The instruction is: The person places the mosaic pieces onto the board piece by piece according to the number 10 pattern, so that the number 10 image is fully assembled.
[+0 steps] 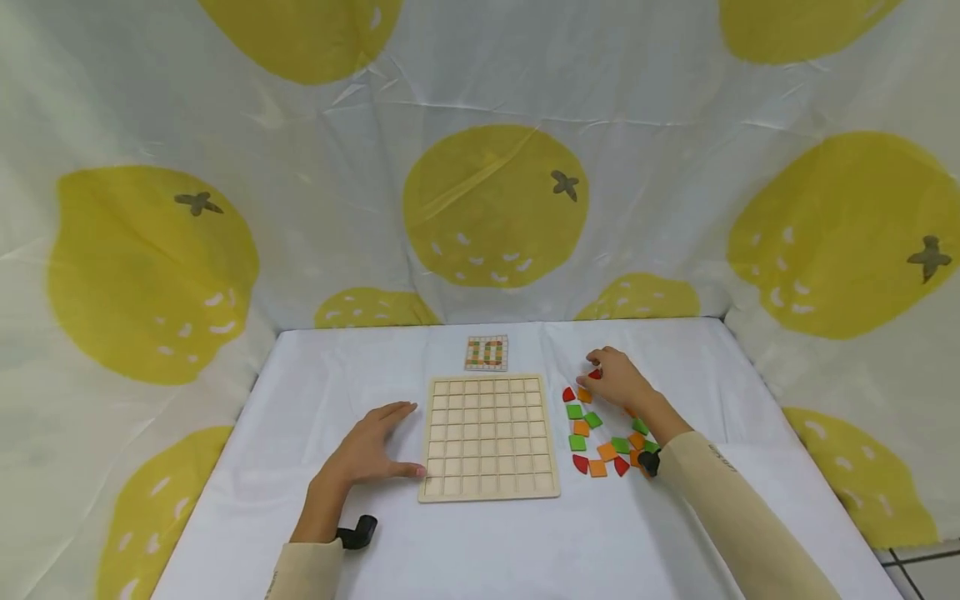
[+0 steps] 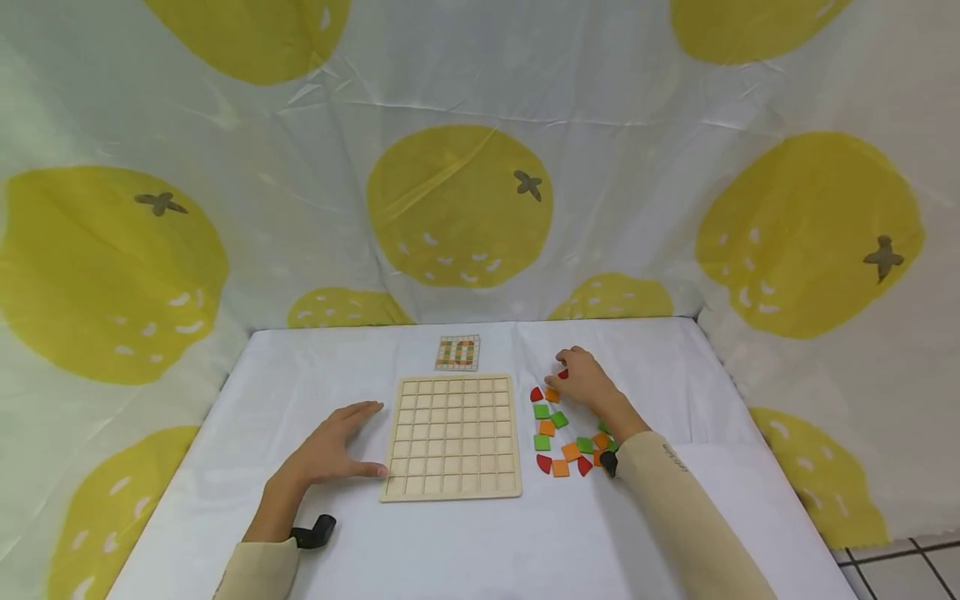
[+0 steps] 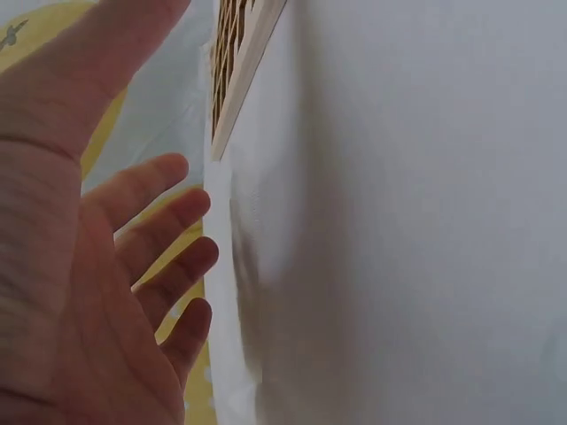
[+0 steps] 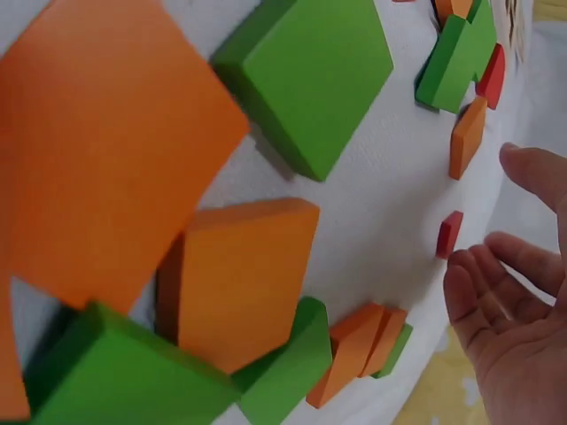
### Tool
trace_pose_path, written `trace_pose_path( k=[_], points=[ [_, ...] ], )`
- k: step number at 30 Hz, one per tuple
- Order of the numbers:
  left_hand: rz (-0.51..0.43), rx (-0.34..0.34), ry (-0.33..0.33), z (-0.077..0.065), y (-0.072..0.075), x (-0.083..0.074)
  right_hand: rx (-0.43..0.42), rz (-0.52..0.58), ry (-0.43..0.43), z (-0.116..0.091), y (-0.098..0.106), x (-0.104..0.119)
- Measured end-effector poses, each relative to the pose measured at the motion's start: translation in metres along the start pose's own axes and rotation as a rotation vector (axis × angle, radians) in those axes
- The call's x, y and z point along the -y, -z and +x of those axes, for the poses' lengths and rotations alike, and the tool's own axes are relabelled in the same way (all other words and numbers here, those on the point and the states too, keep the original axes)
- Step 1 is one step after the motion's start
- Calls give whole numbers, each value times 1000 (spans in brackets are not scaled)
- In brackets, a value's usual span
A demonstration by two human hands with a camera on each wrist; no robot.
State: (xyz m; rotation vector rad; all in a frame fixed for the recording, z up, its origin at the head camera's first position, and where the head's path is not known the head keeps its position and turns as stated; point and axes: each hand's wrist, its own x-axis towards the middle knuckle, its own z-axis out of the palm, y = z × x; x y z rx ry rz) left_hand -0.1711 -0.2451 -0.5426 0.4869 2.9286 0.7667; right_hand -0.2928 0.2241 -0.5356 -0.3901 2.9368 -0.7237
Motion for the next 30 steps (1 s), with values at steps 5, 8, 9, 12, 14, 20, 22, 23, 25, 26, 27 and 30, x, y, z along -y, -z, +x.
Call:
trace_pose_path(
  k=[5, 8, 9, 12, 14, 20, 22, 23, 25, 26, 27, 30],
  points=[
    [-21, 14, -1, -9, -13, -1, 11, -2, -30, 2, -10, -3],
    [-47, 22, -8, -14, -20, 1, 19, -4, -57, 2, -15, -6],
    [-52, 25, -12, -15, -22, 1, 13, -8, -67, 2, -17, -8],
    [-58, 37, -26, -17, -27, -1, -28, 0, -103, -2, -18, -10],
    [-50, 42, -34, -17, -28, -2, -59, 7, -124, -5, -18, -10],
    [-22, 38, -25, -17, -23, -1, -67, 28, -170, -13, -13, -9],
    [-13, 49, -19, -16, -22, 0, -58, 38, -178, -15, -12, -10],
    [-12, 55, -22, -16, -21, 0, -55, 45, -179, -16, -12, -11],
    [-16, 67, -23, -15, -20, 0, -53, 52, -176, -16, -11, -11],
    [-18, 66, -27, -14, -19, 0, -54, 56, -172, -15, -10, -12],
    [-23, 63, -30, -14, -18, 0, -56, 61, -165, -15, -10, -12],
    [-29, 48, -38, -13, -16, 0, -64, 67, -149, -11, -9, -11]
  ],
)
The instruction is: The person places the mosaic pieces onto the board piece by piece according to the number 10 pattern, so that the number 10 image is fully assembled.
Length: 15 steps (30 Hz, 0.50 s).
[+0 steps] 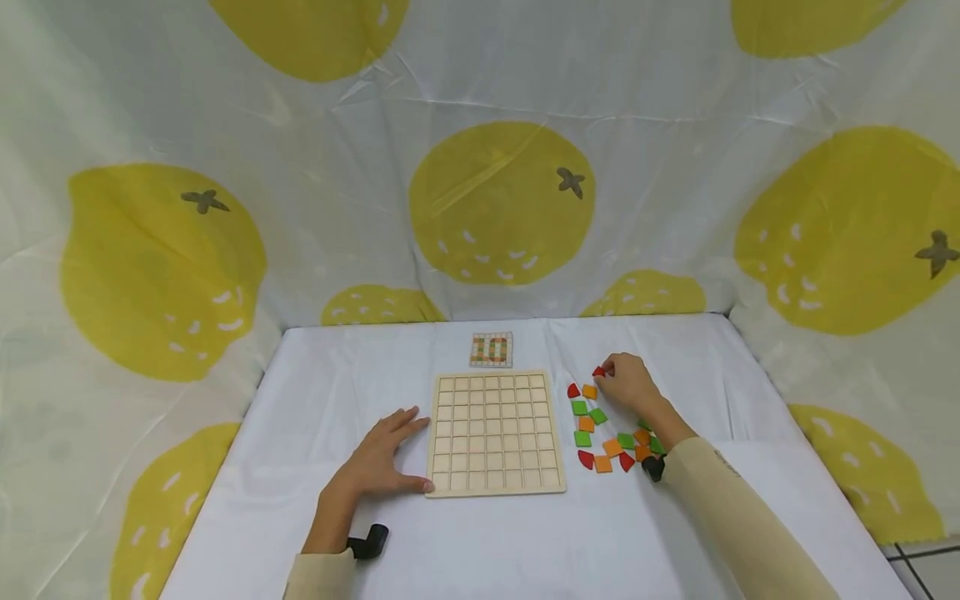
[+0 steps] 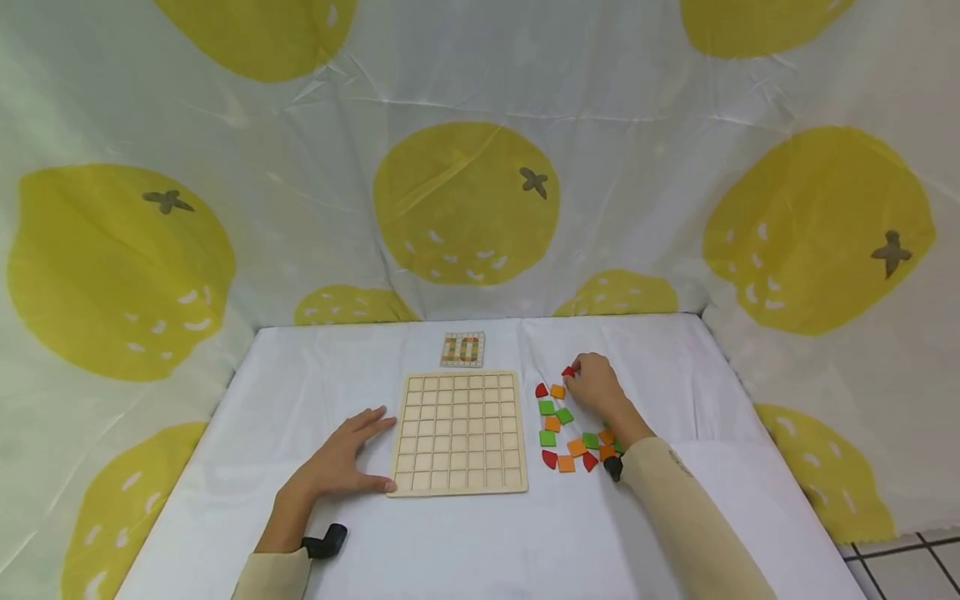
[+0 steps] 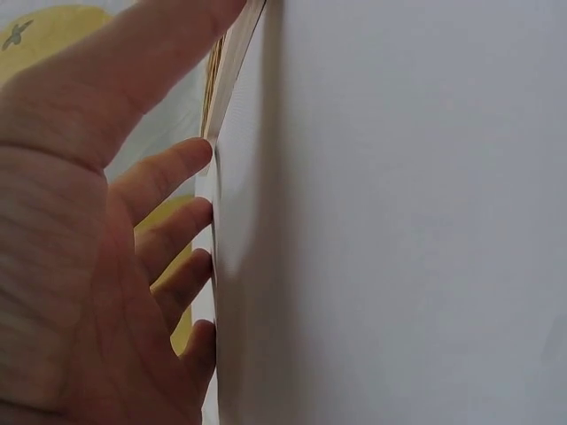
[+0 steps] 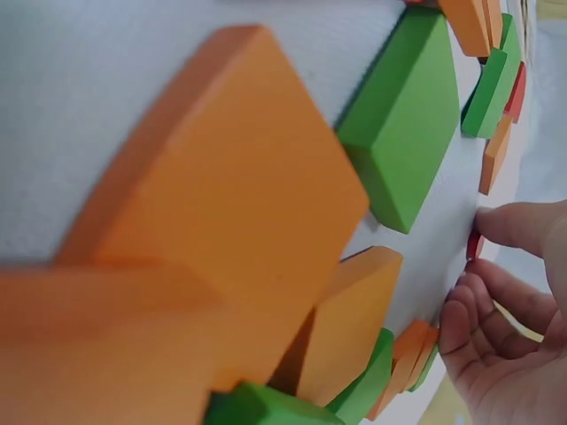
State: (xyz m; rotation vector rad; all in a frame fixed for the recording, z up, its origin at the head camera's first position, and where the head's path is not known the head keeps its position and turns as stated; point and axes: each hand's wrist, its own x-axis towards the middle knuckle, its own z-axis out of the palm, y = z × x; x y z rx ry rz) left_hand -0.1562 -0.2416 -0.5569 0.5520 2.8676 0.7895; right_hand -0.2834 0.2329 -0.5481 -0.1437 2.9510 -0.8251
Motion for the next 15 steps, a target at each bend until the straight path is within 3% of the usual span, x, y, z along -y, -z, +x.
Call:
trace_pose_path(
  k=[7, 15],
  points=[
    [1, 3, 9, 0, 0, 1, 23, -4, -23, 5, -4, 1],
    [-18, 3, 13, 2, -2, 1, 9, -8, 16, 7, -4, 0]
  ],
)
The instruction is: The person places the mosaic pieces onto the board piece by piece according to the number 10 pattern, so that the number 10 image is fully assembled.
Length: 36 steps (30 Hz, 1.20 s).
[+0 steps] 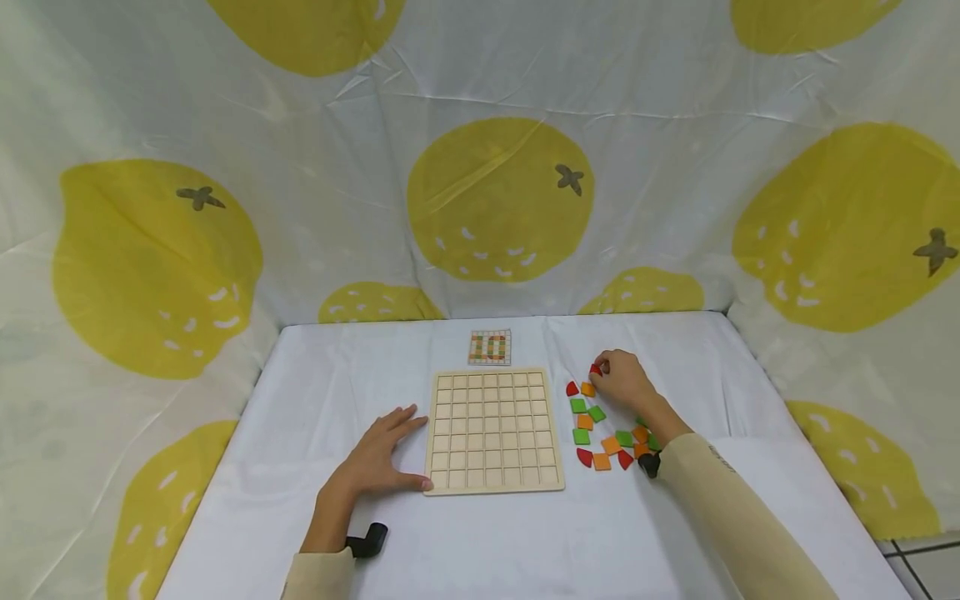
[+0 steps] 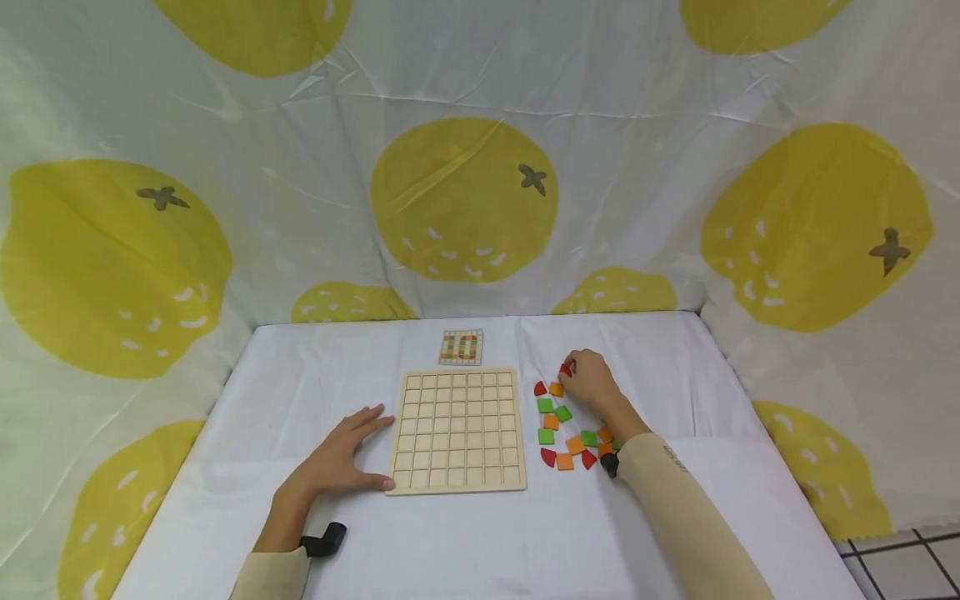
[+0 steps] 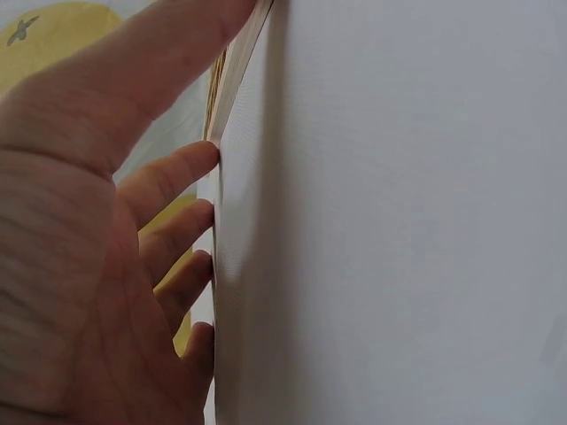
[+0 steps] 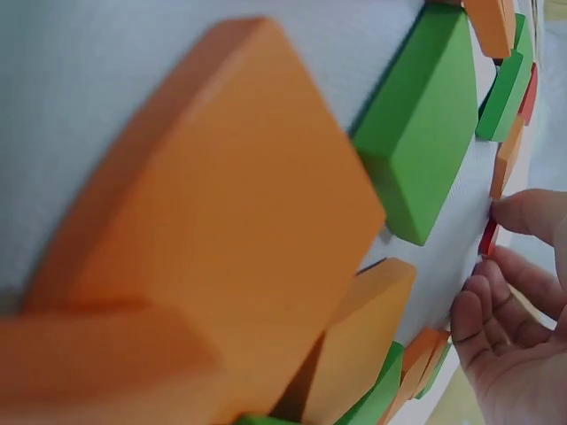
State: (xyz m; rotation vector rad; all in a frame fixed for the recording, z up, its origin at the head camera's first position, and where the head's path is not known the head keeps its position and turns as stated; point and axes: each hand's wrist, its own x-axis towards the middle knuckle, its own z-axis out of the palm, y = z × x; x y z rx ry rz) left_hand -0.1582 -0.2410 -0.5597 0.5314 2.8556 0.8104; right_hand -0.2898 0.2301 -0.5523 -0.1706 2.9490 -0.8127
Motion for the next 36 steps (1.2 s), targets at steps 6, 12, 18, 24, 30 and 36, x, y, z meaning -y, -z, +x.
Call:
trace_pose_path(
  k=[6, 12, 18, 24, 30, 36],
  points=[
    [-4, -1, 3, 0, -2, 2, 6, 13, 19, 1, -2, 1],
    [-10, 6, 6, 0, -1, 0, 10, 18, 58, 1, -3, 14],
    [-2, 6, 18, 0, -1, -2, -15, 49, 109, -2, -9, 29],
    [20, 13, 15, 1, -1, -1, -33, 56, 235, -4, -20, 46],
    [24, 14, 12, 0, 0, -3, -14, 83, 294, -6, -37, 69],
    [44, 2, -26, -2, 0, -5, 24, 98, 353, -7, -49, 96]
  ],
)
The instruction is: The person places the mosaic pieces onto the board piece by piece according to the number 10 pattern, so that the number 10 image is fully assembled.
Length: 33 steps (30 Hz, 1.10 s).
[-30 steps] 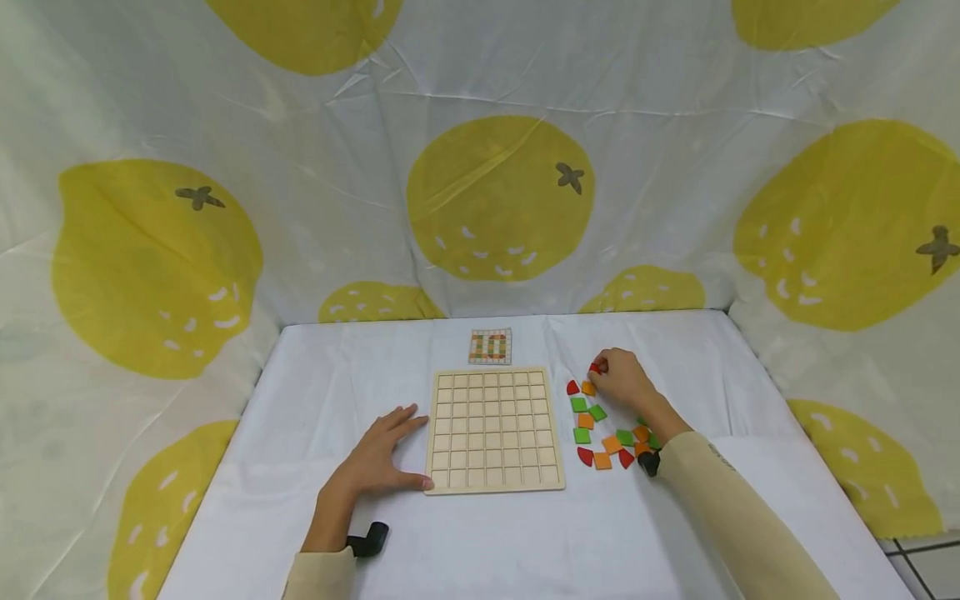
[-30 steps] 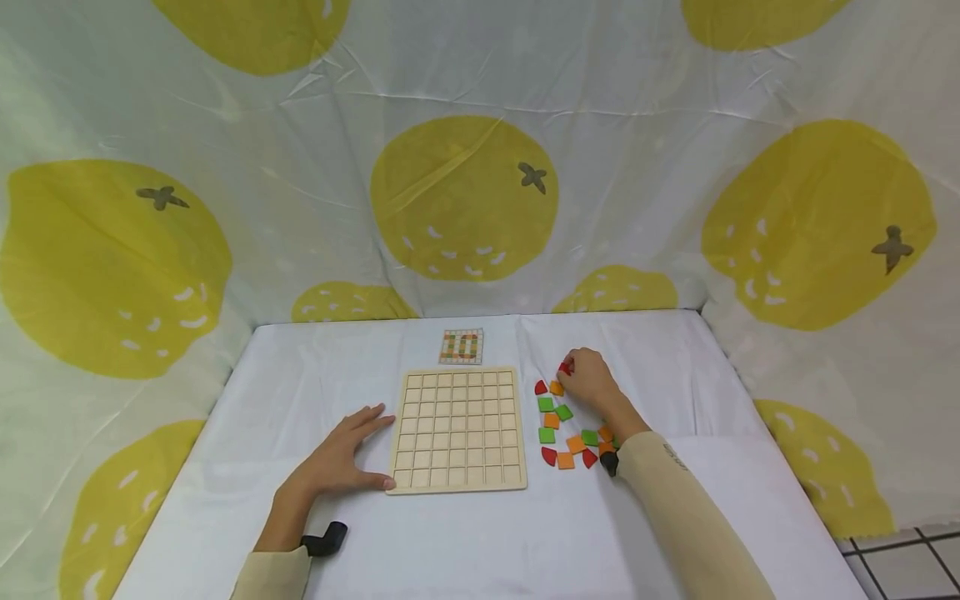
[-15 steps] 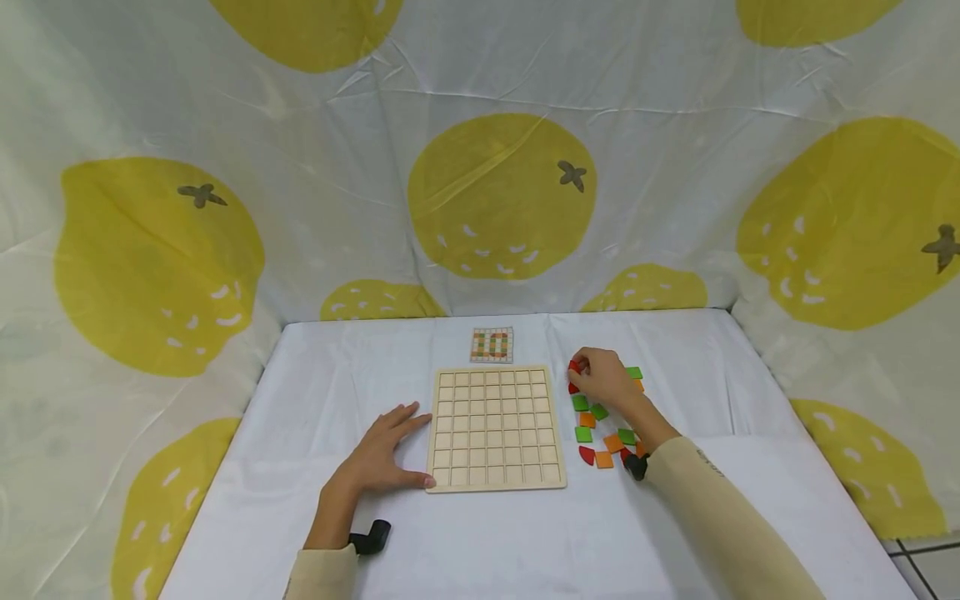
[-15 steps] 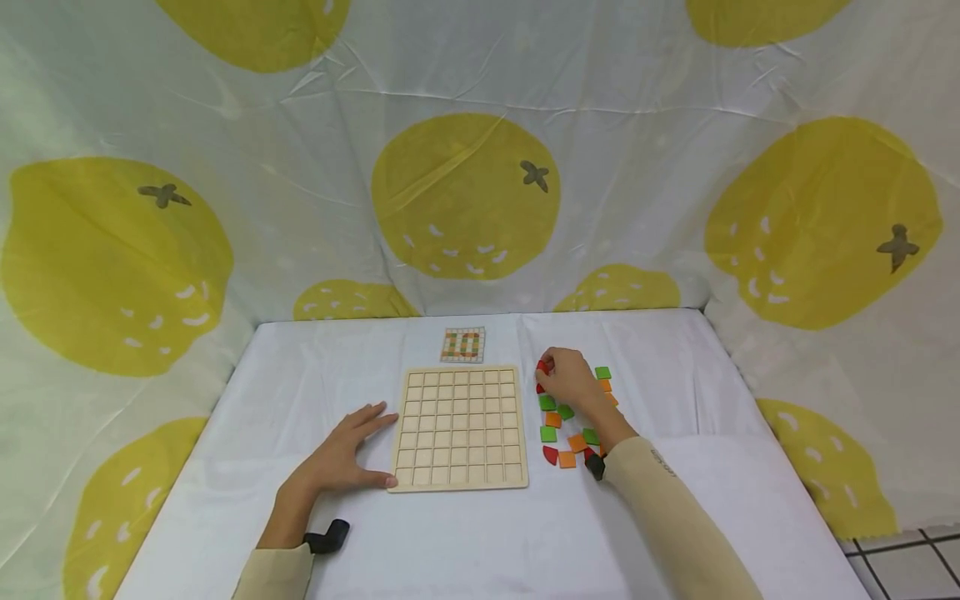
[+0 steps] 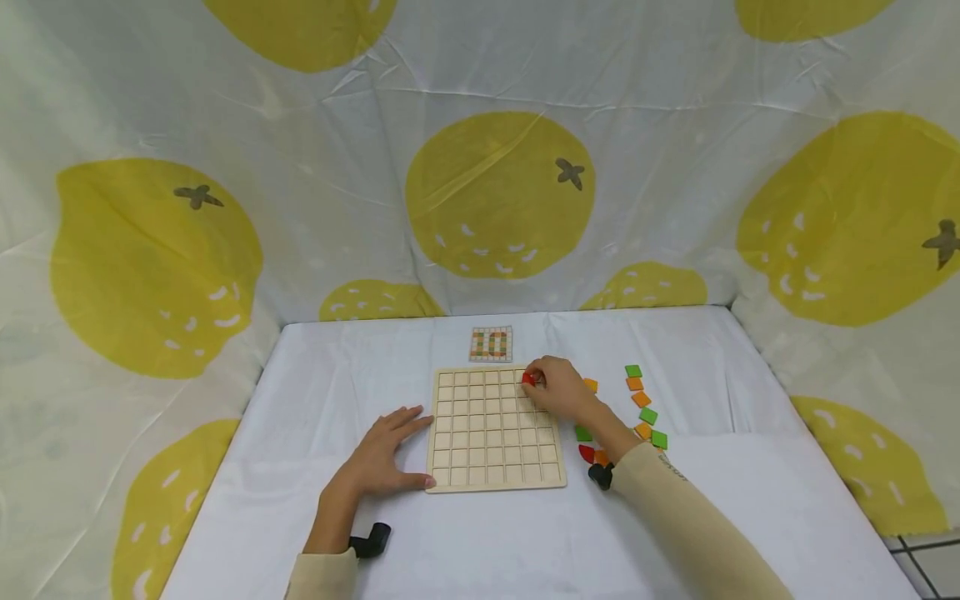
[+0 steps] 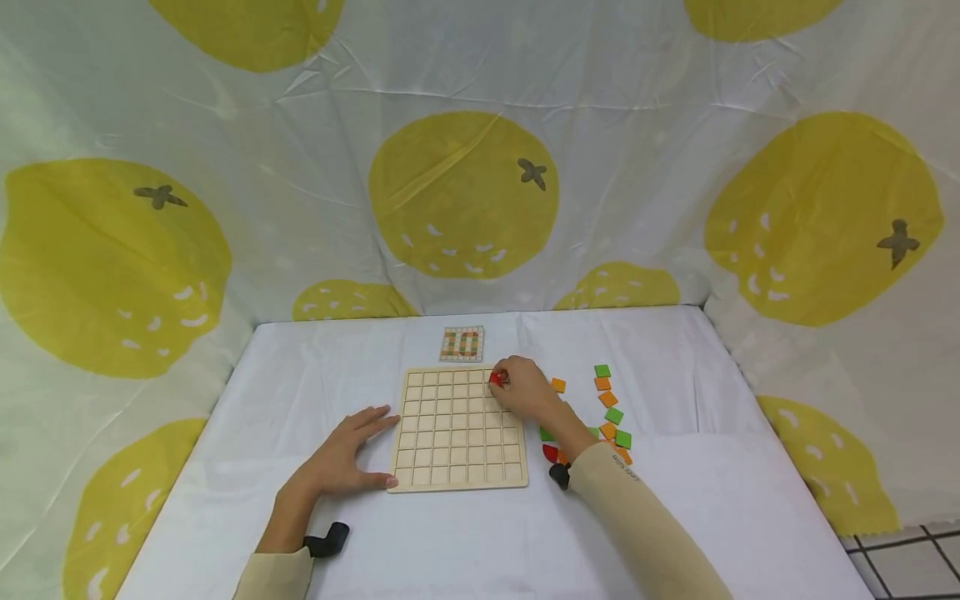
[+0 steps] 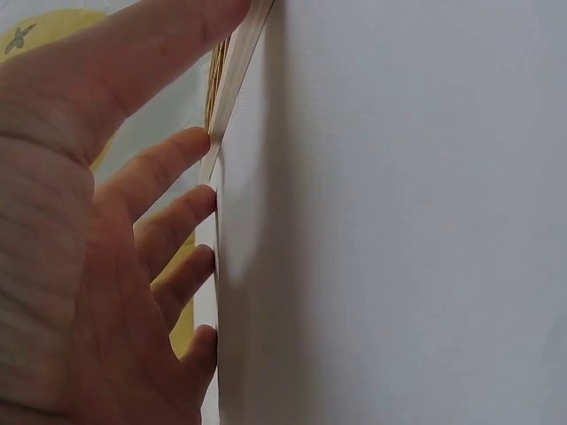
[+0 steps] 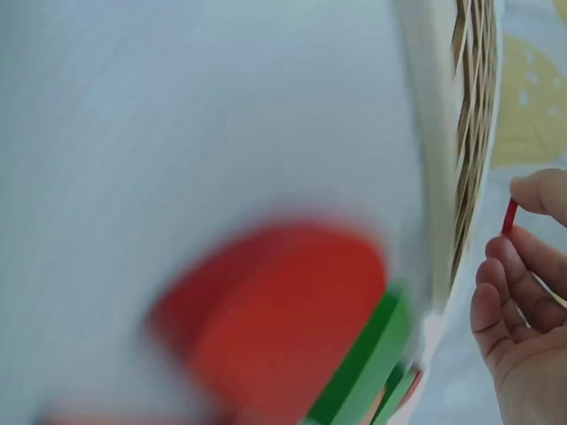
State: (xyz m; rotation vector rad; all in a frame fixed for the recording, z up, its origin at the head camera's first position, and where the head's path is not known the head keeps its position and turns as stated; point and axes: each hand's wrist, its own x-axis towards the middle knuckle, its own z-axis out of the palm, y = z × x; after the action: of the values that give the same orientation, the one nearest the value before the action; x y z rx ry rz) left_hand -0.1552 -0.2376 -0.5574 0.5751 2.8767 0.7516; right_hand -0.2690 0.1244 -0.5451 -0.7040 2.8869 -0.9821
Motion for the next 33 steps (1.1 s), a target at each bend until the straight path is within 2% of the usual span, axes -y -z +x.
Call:
trace_pose_path(
  k=[4, 7, 13, 21, 29, 33],
  points=[
    [6, -20, -34, 0, -2, 0, 25, 19, 27, 4, -5, 12],
    [-13, -15, -35, 0, -5, -1, 37, 29, 11, 4, -7, 15],
    [-38, 9, 2, -1, -6, -6, 44, -10, -44, 1, -9, 10],
    [-35, 13, 23, -3, -4, -8, 26, -16, -15, 0, -8, 6],
    [-99, 27, -11, -3, -3, -8, 57, -16, -24, 0, -8, 5],
    [-133, 39, -8, -4, -2, -8, 75, 3, -37, -1, -8, 6]
  ],
)
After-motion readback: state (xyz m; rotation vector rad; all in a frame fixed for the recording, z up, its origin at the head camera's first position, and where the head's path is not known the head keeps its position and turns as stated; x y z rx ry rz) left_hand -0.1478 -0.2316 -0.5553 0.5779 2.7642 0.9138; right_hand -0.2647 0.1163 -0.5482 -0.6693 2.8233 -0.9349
